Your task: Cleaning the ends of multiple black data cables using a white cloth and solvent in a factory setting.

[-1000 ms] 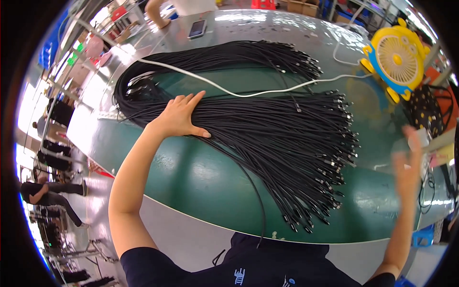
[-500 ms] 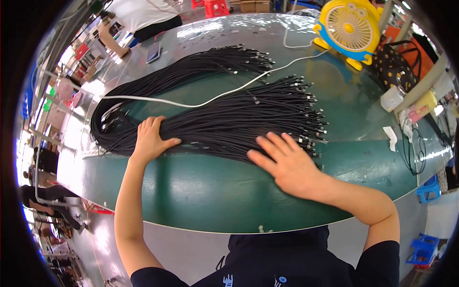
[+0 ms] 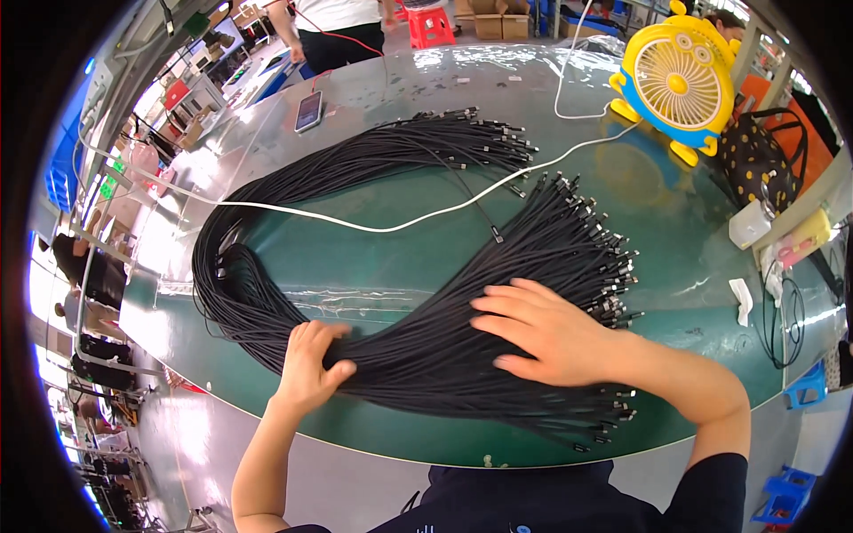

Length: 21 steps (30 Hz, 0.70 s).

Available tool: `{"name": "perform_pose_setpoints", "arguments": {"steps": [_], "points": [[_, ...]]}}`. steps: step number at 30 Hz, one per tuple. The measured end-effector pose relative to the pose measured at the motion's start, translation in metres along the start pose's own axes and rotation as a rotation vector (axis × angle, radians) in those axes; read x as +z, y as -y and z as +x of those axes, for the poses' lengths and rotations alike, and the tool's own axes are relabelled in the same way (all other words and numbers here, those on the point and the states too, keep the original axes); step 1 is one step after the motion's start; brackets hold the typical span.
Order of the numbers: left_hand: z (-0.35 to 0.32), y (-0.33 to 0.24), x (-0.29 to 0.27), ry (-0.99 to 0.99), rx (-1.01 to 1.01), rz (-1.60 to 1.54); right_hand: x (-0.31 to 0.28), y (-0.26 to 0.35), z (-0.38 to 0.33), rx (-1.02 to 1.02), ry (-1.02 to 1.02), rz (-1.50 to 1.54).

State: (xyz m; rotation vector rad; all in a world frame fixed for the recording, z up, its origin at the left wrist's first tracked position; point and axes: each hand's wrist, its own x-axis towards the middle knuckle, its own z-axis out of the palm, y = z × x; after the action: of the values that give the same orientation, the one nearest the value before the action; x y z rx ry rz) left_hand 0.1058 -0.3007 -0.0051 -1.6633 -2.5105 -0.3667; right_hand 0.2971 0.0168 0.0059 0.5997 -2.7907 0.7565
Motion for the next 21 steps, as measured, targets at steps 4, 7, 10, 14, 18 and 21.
{"name": "perform_pose_setpoints", "arguments": {"steps": [4, 7, 10, 14, 18, 21], "points": [[0.063, 0.001, 0.000, 0.222, -0.493, -0.364, 0.042, -0.050, 0.066, -0.107, -0.017, -0.167], [0.124, 0.013, 0.021, 0.252, -0.452, -0.504, 0.031, -0.068, 0.081, 0.007, 0.031, -0.136], [0.177, 0.024, 0.048, 0.259, -0.359, -0.836, 0.015, -0.078, 0.072, 0.128, 0.028, -0.214], [0.263, 0.014, 0.052, 0.234, -0.302, -1.142, -0.002, -0.091, 0.032, 0.384, -0.055, -0.212], [0.347, 0.053, 0.056, -0.164, -0.365, -1.068, -0.004, -0.077, 0.026, 0.401, -0.028, -0.249], [0.387, 0.100, 0.074, -0.338, -0.385, -0.678, -0.003, -0.078, 0.018, 0.337, -0.078, -0.248]]}}
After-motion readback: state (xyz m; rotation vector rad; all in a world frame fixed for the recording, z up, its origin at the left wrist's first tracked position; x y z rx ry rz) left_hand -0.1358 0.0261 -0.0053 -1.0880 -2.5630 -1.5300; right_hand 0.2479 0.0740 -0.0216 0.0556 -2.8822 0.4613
